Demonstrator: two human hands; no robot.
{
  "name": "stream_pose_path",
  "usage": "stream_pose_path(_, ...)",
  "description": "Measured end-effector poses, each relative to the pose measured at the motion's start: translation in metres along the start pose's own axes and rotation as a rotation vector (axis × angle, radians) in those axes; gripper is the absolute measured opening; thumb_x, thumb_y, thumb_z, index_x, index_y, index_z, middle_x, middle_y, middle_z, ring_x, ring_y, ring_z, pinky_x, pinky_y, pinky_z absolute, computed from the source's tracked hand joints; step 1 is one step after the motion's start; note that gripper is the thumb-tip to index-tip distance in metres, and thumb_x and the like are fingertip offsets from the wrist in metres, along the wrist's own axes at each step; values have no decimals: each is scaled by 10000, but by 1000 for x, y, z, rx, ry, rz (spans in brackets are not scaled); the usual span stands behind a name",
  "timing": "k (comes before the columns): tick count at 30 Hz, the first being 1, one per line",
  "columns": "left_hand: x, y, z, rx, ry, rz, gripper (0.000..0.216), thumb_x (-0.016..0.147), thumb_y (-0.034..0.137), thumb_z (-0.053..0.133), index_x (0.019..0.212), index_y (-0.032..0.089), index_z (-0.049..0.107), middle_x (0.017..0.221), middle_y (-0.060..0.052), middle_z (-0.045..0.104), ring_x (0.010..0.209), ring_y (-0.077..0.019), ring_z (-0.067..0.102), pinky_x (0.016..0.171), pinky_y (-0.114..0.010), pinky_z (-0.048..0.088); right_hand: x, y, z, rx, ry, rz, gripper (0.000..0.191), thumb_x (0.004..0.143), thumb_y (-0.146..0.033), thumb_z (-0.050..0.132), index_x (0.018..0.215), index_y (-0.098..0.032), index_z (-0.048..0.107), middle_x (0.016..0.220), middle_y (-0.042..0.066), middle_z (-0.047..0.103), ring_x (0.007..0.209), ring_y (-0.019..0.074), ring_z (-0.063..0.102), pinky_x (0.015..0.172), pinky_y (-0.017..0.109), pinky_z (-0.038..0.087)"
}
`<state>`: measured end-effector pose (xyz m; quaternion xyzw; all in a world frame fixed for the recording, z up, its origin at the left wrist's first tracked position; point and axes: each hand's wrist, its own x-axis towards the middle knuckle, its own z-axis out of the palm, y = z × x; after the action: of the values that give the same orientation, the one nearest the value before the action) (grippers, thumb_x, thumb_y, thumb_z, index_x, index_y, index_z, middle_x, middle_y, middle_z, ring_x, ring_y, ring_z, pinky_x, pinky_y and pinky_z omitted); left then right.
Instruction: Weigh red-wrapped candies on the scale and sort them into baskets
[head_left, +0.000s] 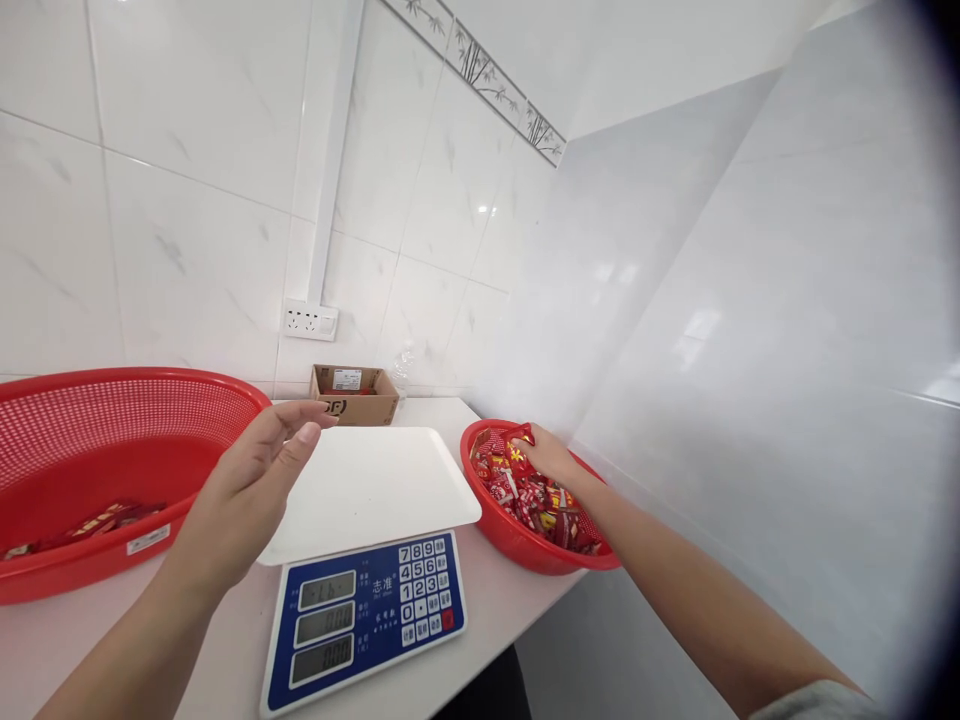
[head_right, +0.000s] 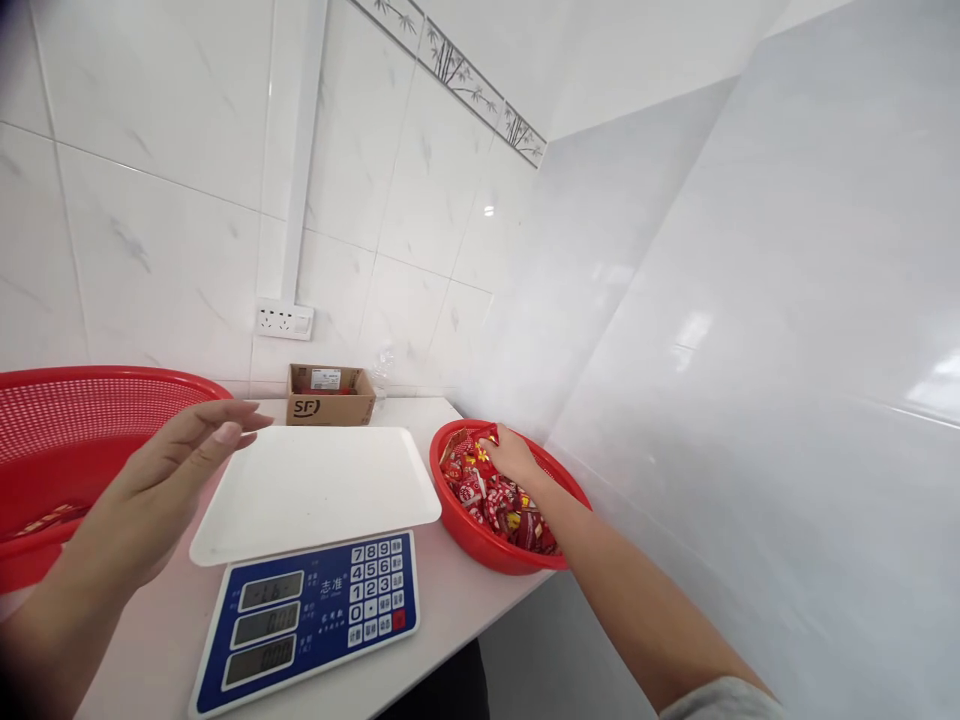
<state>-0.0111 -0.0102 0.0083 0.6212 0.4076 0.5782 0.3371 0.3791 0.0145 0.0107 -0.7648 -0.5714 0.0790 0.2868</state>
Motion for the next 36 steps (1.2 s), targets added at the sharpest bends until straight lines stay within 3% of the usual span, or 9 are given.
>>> stream_pose_path(4, 0, 0, 2, 40, -27, -9, 433, 829, 593, 485, 1086, 259, 582, 1177, -53, 630, 1128, -267, 577, 848, -370, 531, -4, -26, 13, 138, -11, -28, 304, 900, -319, 522, 1167, -175, 523, 1098, 81, 638, 1013, 210, 604, 924, 408, 463)
stream_pose_path(10, 0, -8, 12, 301, -158, 20, 496, 828, 583, 446, 1186, 255, 549, 1250, -77, 602, 1144, -308, 558, 844, -420, 521, -13, -87, 50, 377, -283, -96, 603, 932, -345, 424, 1465, -190, 191, 1250, 110, 607, 1010, 166, 655, 837, 304, 543)
stream_pose_path(13, 0, -17, 17, 526, -286, 140, 488, 866, 538, 411, 1245, 256, 535, 1330, -77, 550, 1240, -307, 477, 958, -455, 459, -13, -101, 56, 365, -382, -131, 690, 908, -367, 483, 1493, -210, 151, 1354, 136, 533, 1075, 172, 627, 880, 307, 525)
stream_pose_path(16, -1, -26, 20, 681, -490, 202, 517, 889, 515, 407, 1339, 274, 485, 1473, -59, 414, 1388, -314, 278, 1087, -521, 307, -13, -90, 48, 278, -401, -144, 731, 856, -337, 577, 1482, -200, 224, 1424, 162, 455, 1165, 210, 567, 956, 349, 474)
stream_pose_path(19, -4, -32, 27, 749, -666, 219, 541, 898, 525, 415, 1401, 324, 416, 1530, -18, 321, 1443, -308, 102, 1127, -549, 198, -16, -60, 28, 163, -383, -145, 631, 824, -297, 615, 1407, -197, 395, 1376, 133, 517, 1216, 241, 525, 1009, 384, 424)
stream_pose_path(22, -9, -37, 36, 756, -750, 271, 577, 901, 579, 379, 1424, 336, 379, 1528, -14, 320, 1445, -303, 71, 1142, -553, 123, -25, -28, 6, 47, -377, -144, 437, 788, -247, 644, 1221, -207, 599, 1291, 93, 604, 1200, 270, 538, 1010, 406, 420)
stream_pose_path(26, -13, -45, 44, 751, -772, 298, 600, 900, 583, 386, 1431, 304, 371, 1514, -51, 345, 1434, -308, 145, 1135, -563, 127, -38, -17, -3, -56, -332, -147, 296, 854, -258, 552, 1118, -175, 658, 1203, 110, 659, 1110, 262, 602, 943, 399, 466)
stream_pose_path(30, -11, -46, 41, 850, -736, 269, 633, 913, 536, 397, 1448, 200, 348, 1515, -91, 332, 1438, -305, 113, 1140, -555, 136, -39, -48, 29, -86, -330, -281, 313, 886, -224, 486, 1160, -171, 629, 1203, 95, 659, 1065, 211, 623, 903, 342, 489)
stream_pose_path(36, -9, -43, 39, 943, -742, 231, 603, 927, 509, 390, 1461, 238, 318, 1532, -72, 294, 1434, -299, 138, 1141, -537, 161, -45, -114, 101, -182, -427, -546, 348, 794, -155, 605, 1136, -118, 657, 1196, 157, 658, 1148, 296, 570, 991, 425, 414)
